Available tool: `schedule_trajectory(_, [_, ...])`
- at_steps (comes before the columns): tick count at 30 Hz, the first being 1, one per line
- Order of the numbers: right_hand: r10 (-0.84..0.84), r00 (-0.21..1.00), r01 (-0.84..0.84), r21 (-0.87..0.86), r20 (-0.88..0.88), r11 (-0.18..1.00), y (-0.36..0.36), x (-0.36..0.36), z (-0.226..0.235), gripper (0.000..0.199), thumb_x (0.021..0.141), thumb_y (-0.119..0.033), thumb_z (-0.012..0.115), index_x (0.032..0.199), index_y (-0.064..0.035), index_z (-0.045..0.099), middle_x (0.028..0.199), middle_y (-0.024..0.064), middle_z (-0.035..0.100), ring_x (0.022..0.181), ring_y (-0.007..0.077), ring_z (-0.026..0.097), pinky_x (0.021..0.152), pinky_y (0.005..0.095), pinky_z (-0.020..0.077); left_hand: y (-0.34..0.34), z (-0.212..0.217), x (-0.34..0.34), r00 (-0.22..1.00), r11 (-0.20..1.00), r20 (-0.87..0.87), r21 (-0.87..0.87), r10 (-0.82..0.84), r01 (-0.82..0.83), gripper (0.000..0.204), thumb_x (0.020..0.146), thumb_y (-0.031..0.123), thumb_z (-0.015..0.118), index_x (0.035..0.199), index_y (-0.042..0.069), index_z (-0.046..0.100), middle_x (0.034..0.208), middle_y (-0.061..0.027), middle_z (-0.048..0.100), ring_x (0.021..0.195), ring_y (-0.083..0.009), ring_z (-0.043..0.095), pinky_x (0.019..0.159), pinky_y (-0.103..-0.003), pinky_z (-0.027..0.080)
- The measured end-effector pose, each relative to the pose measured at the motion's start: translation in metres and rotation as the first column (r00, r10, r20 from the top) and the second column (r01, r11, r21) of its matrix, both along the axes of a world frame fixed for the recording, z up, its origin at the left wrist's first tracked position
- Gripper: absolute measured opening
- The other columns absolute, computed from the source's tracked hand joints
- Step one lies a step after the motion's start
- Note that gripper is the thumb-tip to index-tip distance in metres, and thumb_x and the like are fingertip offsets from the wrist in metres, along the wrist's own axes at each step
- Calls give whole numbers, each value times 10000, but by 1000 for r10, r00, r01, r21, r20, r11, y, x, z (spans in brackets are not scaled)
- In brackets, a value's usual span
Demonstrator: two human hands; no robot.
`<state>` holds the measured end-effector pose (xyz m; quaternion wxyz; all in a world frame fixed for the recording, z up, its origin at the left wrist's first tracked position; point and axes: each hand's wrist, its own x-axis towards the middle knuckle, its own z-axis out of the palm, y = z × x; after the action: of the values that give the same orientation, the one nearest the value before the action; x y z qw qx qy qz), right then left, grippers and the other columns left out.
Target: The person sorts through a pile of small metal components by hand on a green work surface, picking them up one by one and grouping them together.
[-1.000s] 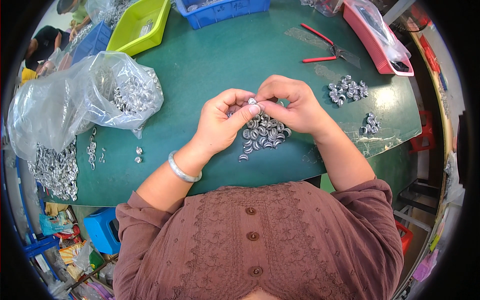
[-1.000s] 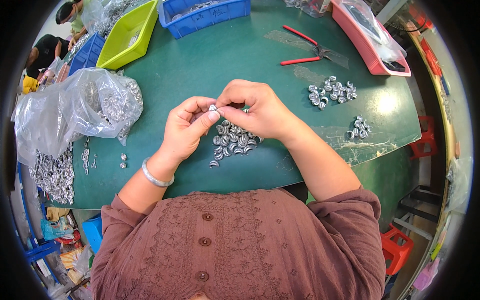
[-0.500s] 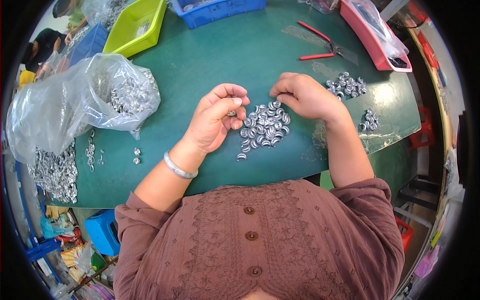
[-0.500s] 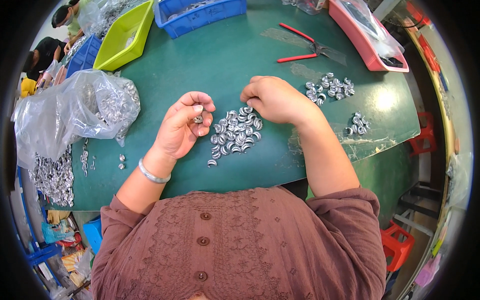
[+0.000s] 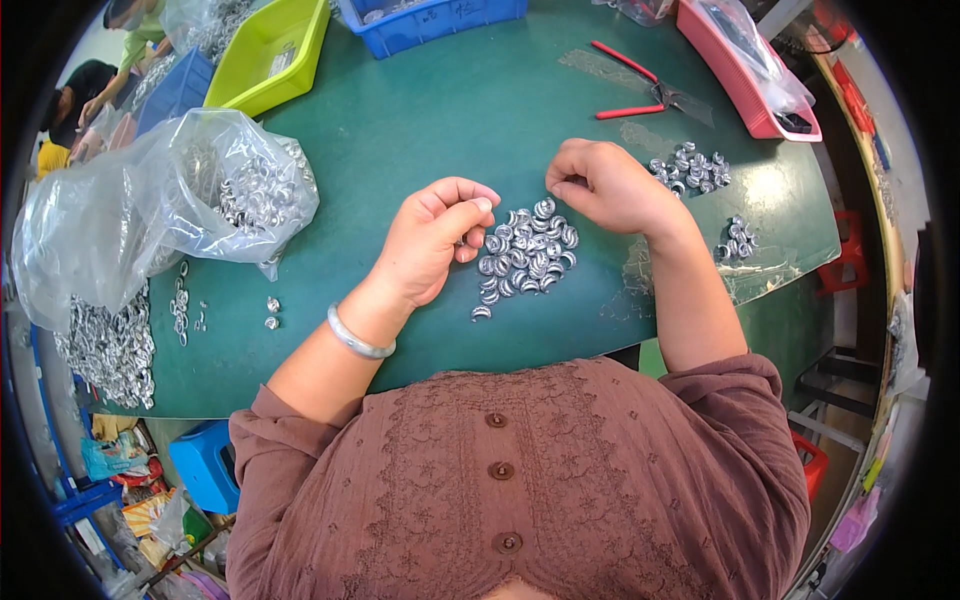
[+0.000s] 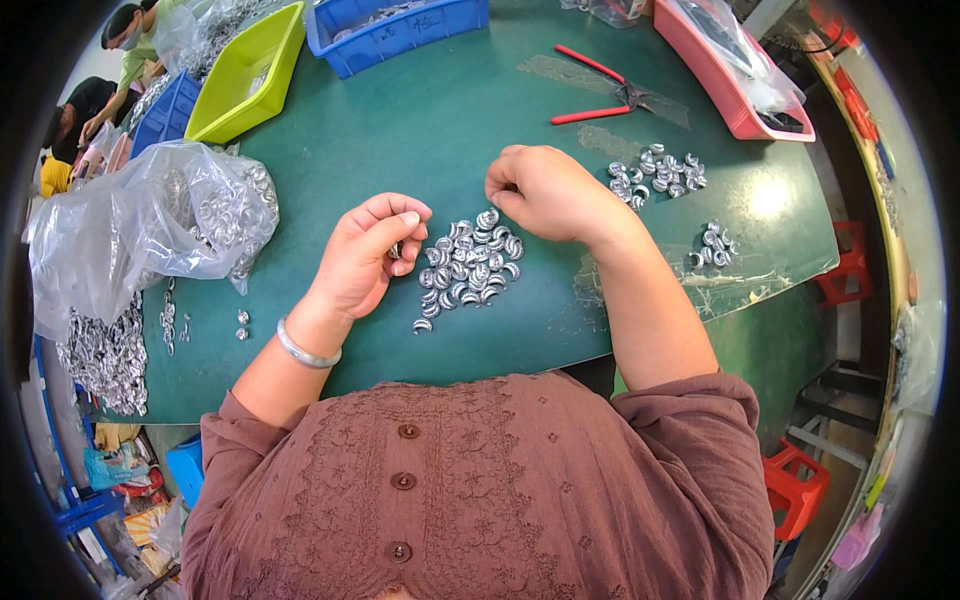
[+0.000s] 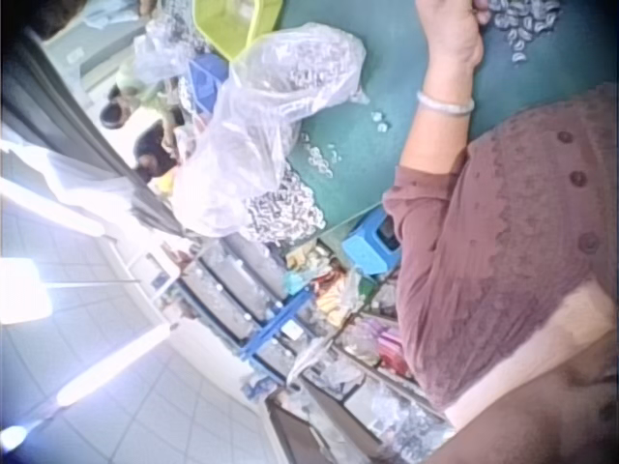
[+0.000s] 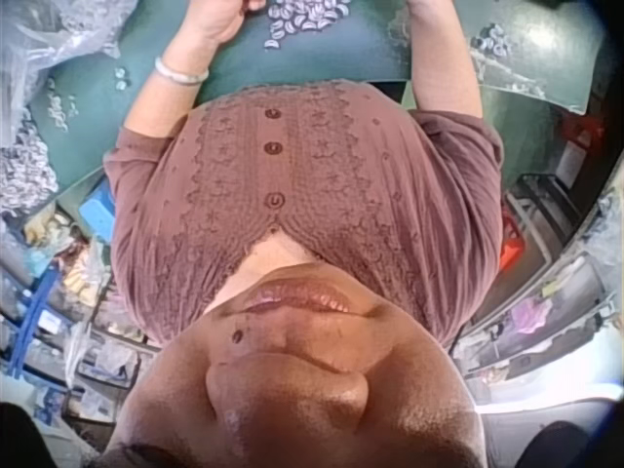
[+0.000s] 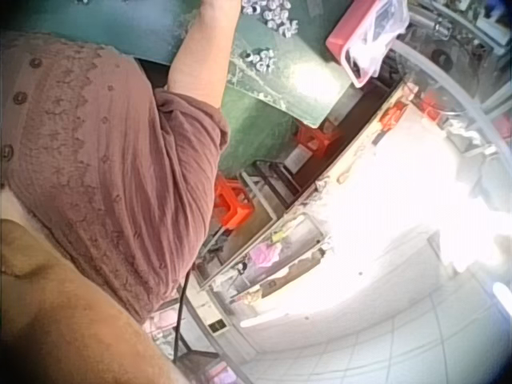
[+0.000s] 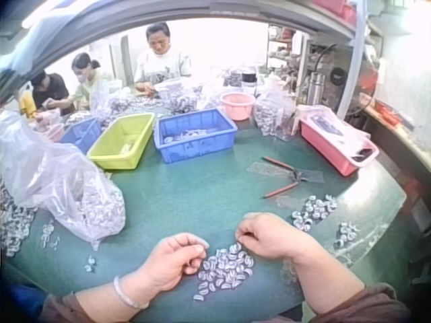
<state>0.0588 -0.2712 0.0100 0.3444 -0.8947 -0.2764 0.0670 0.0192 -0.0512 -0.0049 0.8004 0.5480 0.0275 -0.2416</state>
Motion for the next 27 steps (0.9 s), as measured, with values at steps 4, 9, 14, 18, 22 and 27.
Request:
schedule_trajectory(4, [11,1000,-11,-66,3,998,1,0,-3,103,714,-108,565,754,-21,602,773,139,583,713,297,557,650,362,448,-1,1,-1,1000,999,27,47,-4,2,88,830,106,542,880,40,572,716,8,530,566,-36,440,462,-167,329])
schedule_trajectory(9, [-28,1000,26,-120,-12,992,5,0,-3,97,704,-69,606,766,4,590,754,113,560,654,226,543,601,303,433,-2,2,-2,999,998,34,64,0,-2,88,830,109,546,880,41,572,714,9,528,563,-34,438,463,-164,332])
schedule_trajectory(14, [-83,991,101,172,-107,980,6,-2,2,88,732,-68,602,761,14,585,722,44,531,640,115,497,578,245,402,-6,2,-4,987,987,162,160,0,-26,122,811,75,575,927,37,578,730,18,530,564,-19,431,477,-153,342])
schedule_trajectory(18, [9,975,69,336,-224,939,15,-9,5,77,752,-67,592,753,10,581,713,-6,506,641,60,454,561,211,368,-10,-3,-6,928,968,373,241,-23,-73,156,795,50,595,950,35,586,738,29,525,579,-18,419,513,-155,351])
schedule_trajectory(22, [59,949,51,336,-309,941,22,-13,10,76,773,-70,570,760,4,580,697,-22,516,640,47,448,559,198,358,-10,-3,-8,840,940,534,326,-94,-102,152,777,28,611,927,41,597,740,38,513,629,-34,422,571,-176,358])
schedule_trajectory(27, [91,877,129,414,-471,901,24,-14,5,76,781,-62,560,778,10,582,710,-17,543,651,38,463,569,183,367,-8,-1,-6,745,909,649,389,-155,-150,109,770,19,614,877,33,598,750,23,504,672,-51,443,592,-189,361])
